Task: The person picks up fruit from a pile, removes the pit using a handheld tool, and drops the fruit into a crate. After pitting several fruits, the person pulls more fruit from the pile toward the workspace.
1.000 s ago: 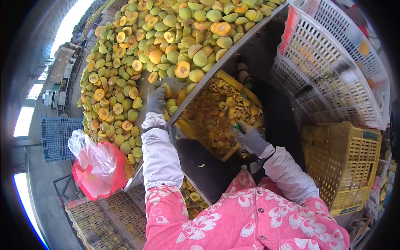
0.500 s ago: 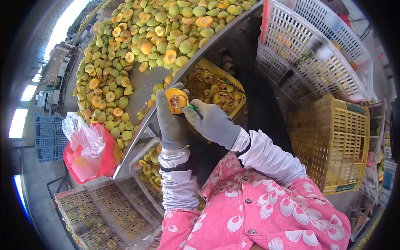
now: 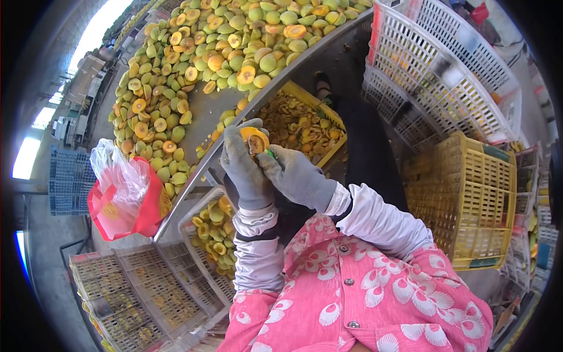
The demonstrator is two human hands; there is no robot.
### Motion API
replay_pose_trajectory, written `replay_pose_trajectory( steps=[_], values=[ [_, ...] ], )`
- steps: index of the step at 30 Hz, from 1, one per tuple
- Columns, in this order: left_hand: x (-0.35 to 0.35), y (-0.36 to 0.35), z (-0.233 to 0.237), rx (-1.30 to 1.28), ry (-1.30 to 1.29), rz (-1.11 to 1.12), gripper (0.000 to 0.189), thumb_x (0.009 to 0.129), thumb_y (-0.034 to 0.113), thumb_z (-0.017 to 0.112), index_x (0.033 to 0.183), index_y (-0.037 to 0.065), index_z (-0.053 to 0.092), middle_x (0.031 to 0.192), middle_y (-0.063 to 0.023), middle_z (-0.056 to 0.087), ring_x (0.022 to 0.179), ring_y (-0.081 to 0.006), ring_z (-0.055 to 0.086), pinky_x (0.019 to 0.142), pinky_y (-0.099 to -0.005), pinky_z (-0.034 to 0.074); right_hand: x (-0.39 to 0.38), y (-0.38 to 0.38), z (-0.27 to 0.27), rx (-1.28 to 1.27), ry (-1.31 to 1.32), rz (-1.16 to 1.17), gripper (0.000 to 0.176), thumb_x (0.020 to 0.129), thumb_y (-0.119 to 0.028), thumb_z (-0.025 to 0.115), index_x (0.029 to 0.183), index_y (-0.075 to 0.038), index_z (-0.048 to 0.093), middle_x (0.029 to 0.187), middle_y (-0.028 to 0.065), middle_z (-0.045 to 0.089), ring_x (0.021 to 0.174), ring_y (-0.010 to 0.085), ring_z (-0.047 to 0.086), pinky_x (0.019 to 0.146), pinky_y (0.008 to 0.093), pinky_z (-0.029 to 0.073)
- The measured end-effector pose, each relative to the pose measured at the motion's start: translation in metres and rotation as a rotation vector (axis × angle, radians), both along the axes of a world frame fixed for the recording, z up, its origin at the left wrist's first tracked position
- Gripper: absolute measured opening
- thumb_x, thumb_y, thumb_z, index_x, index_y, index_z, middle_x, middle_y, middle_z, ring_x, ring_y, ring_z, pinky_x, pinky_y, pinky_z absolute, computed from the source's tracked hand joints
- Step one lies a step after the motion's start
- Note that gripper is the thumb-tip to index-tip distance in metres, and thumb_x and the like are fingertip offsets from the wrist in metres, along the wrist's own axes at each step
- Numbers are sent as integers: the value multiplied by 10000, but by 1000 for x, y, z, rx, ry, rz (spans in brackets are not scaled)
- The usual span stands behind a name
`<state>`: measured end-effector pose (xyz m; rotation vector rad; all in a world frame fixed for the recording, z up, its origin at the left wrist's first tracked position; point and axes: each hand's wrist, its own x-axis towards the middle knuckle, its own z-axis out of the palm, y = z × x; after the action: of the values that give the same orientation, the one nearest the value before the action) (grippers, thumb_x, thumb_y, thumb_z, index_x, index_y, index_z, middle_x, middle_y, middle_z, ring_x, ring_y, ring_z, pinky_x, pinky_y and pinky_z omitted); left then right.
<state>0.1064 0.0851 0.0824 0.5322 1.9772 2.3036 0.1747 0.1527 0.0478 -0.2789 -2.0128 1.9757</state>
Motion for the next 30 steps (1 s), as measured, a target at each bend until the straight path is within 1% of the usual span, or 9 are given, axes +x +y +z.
replay_pose_trajectory(
  steps=[3, 5, 9, 12, 14, 17, 20, 22, 30],
  values=[
    [0, -3, 6, -111, 95, -14, 529, 1050, 406, 384, 1001, -44, 658, 827, -82, 642, 792, -150, 589, 759, -288, 476, 8, 1, 12, -65, -28, 46, 427, 1022, -403, 499, 1066, 8, 605, 828, 155, 688, 770, 286, 668, 715, 408, 510],
    [3, -3, 11, -177, 159, -16, 534, 1051, 396, 384, 964, -45, 672, 799, -77, 638, 768, -149, 586, 748, -286, 474, 10, 1, 15, -397, -182, 186, 450, 1032, -424, 480, 1119, -3, 615, 837, 67, 675, 781, 170, 624, 722, 352, 504],
    [5, -4, 15, -107, 24, -35, 424, 1047, 312, 453, 935, -29, 678, 816, -52, 643, 725, -104, 556, 667, -242, 439, 14, 1, 23, -517, -393, 265, 442, 1038, -427, 467, 1103, -19, 625, 816, 42, 654, 716, 132, 604, 650, 297, 495],
    [6, -5, 13, -78, -4, -42, 406, 1043, 295, 467, 930, -28, 686, 802, -41, 634, 716, -92, 543, 654, -237, 430, 13, -7, 13, -274, -84, 110, 446, 1040, -437, 455, 1085, -27, 626, 729, 43, 625, 587, 111, 566, 524, 276, 470],
    [7, -5, 10, -77, 24, -29, 403, 1043, 290, 468, 931, -26, 690, 797, -37, 631, 713, -87, 537, 648, -235, 425, 18, -3, 28, -493, -273, 209, 461, 1040, -473, 428, 969, -57, 613, 629, 20, 554, 454, 119, 479, 411, 292, 413],
    [9, -6, 10, -184, 189, 14, 386, 1044, 273, 467, 946, -23, 693, 798, -32, 625, 713, -73, 527, 645, -224, 414, 22, 10, 30, -833, -381, 459, 504, 1034, -529, 385, 856, -91, 560, 579, -4, 487, 407, 123, 409, 378, 308, 379],
    [10, -7, 18, -261, 163, -49, 458, 1036, 317, 427, 913, -54, 665, 865, -95, 656, 761, -134, 576, 701, -268, 461, 27, 10, 39, -816, -338, 473, 523, 1023, -586, 343, 780, -142, 474, 560, -47, 390, 401, 89, 319, 362, 273, 308],
    [8, -7, 19, 63, -268, -245, 488, 1036, 366, 422, 936, -49, 658, 853, -99, 655, 756, -137, 578, 698, -267, 466, 28, 19, 33, -934, -331, 592, 529, 1009, -624, 327, 813, -153, 469, 566, -62, 347, 411, 68, 290, 357, 250, 286],
    [-6, -8, 0, -175, -170, -410, 585, 1038, 507, 408, 1022, -19, 663, 804, -73, 649, 696, -112, 582, 632, -248, 485, 29, 37, 5, -1295, -303, 858, 486, 993, -636, 382, 838, -179, 441, 613, -108, 283, 470, 9, 241, 386, 171, 201]
  ],
)
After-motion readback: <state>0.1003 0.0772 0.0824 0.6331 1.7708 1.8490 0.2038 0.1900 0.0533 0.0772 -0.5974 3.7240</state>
